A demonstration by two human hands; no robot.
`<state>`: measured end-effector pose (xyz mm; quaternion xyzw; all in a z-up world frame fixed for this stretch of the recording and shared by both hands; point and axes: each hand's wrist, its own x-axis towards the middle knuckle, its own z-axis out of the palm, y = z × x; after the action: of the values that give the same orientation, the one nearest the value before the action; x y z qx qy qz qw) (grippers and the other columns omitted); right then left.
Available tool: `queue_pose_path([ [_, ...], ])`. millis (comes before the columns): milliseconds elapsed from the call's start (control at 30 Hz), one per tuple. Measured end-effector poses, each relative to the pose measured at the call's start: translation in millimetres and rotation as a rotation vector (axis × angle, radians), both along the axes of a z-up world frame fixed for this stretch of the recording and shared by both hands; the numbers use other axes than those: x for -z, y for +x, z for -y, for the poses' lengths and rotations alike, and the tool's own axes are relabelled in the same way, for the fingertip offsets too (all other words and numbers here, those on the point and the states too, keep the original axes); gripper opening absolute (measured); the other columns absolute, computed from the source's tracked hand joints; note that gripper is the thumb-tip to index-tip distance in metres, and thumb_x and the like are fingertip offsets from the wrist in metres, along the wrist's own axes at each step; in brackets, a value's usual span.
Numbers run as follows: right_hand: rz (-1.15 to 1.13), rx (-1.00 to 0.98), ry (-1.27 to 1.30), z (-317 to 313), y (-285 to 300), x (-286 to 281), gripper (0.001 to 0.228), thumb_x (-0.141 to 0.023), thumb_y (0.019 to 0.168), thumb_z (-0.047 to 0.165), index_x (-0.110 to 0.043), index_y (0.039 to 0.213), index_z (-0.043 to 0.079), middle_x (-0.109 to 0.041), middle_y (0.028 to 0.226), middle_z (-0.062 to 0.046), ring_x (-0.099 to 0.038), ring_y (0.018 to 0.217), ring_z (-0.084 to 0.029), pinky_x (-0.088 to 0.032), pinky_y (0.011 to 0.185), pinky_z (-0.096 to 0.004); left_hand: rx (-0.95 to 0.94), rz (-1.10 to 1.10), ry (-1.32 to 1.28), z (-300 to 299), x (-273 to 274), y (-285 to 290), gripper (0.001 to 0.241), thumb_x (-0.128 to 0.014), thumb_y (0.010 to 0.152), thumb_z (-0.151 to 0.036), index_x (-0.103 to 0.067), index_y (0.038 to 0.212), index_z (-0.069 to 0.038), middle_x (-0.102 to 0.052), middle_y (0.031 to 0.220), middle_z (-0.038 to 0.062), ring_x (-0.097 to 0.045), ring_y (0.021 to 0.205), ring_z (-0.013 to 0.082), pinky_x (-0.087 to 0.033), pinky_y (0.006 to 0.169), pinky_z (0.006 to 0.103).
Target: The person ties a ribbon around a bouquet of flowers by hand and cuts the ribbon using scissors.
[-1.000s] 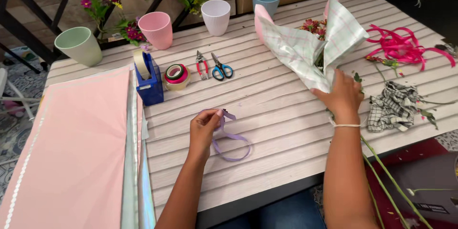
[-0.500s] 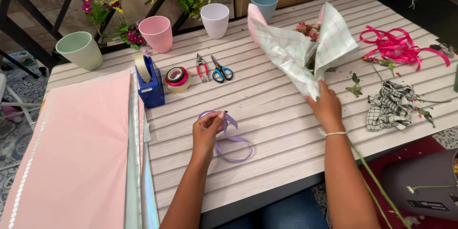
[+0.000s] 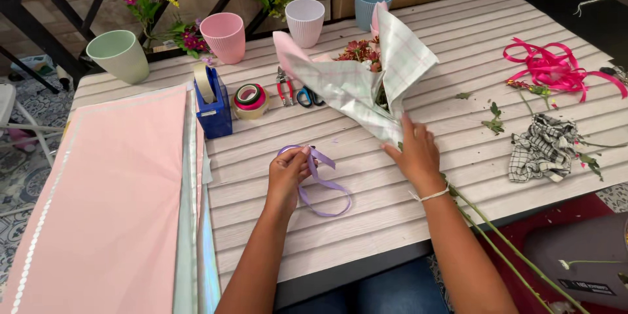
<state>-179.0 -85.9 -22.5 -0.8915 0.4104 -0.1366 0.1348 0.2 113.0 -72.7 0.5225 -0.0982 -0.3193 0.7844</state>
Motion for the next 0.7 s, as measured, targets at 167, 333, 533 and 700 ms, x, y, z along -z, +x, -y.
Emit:
queue_pose_path([
  [167, 0.206, -0.124, -0.16, -29, 8, -7, 0.062, -0.074, 0.091, 0.043, -0.054, 0.142, 0.013, -0.051, 0.135, -0.015, -0.044, 0.131, -0.038, -0.037, 0.103, -0.062, 0.002, 0.003, -0.01, 8, -2, -8, 0.021, -0.081, 0.089, -0.021, -0.076, 0.1, -0.003, -0.075, 0.085, 0.01, -0.076, 0.075, 0.0172, -0.064, 0.074, 0.031],
  [333, 0.49, -0.438, 0.337, -47, 23, 2, 0.04, -0.072, 0.094, 0.041, -0.069, 0.128, 0.021, -0.069, 0.122, -0.009, -0.058, 0.127, -0.032, -0.042, 0.107, -0.051, 0.052, -0.005, -0.044, 44, -11, -32, 0.028, -0.083, 0.087, -0.025, -0.077, 0.105, -0.004, -0.074, 0.088, 0.007, -0.076, 0.078, 0.0167, -0.063, 0.074, 0.0307],
  [533, 0.826, -0.286, 0.755, 29, 13, 35, 0.013, -0.078, 0.09, 0.017, -0.076, 0.098, 0.007, -0.072, 0.082, -0.002, -0.066, 0.076, -0.008, -0.052, 0.066, -0.02, 0.155, 0.057, -0.058, 115, -29, -61, 0.029, -0.082, 0.088, -0.026, -0.077, 0.105, -0.002, -0.07, 0.089, 0.009, -0.071, 0.074, 0.0152, -0.063, 0.07, 0.0318],
  [700, 0.853, -0.131, 0.701, 81, 0, 34, 0.013, -0.077, 0.09, 0.013, -0.074, 0.094, 0.001, -0.07, 0.074, -0.007, -0.061, 0.059, -0.006, -0.048, 0.05, -0.017, 0.183, 0.162, 0.011, 178, -9, -64, 0.024, -0.082, 0.089, -0.025, -0.079, 0.102, -0.006, -0.074, 0.079, 0.011, -0.068, 0.056, 0.0109, -0.062, 0.053, 0.0239],
])
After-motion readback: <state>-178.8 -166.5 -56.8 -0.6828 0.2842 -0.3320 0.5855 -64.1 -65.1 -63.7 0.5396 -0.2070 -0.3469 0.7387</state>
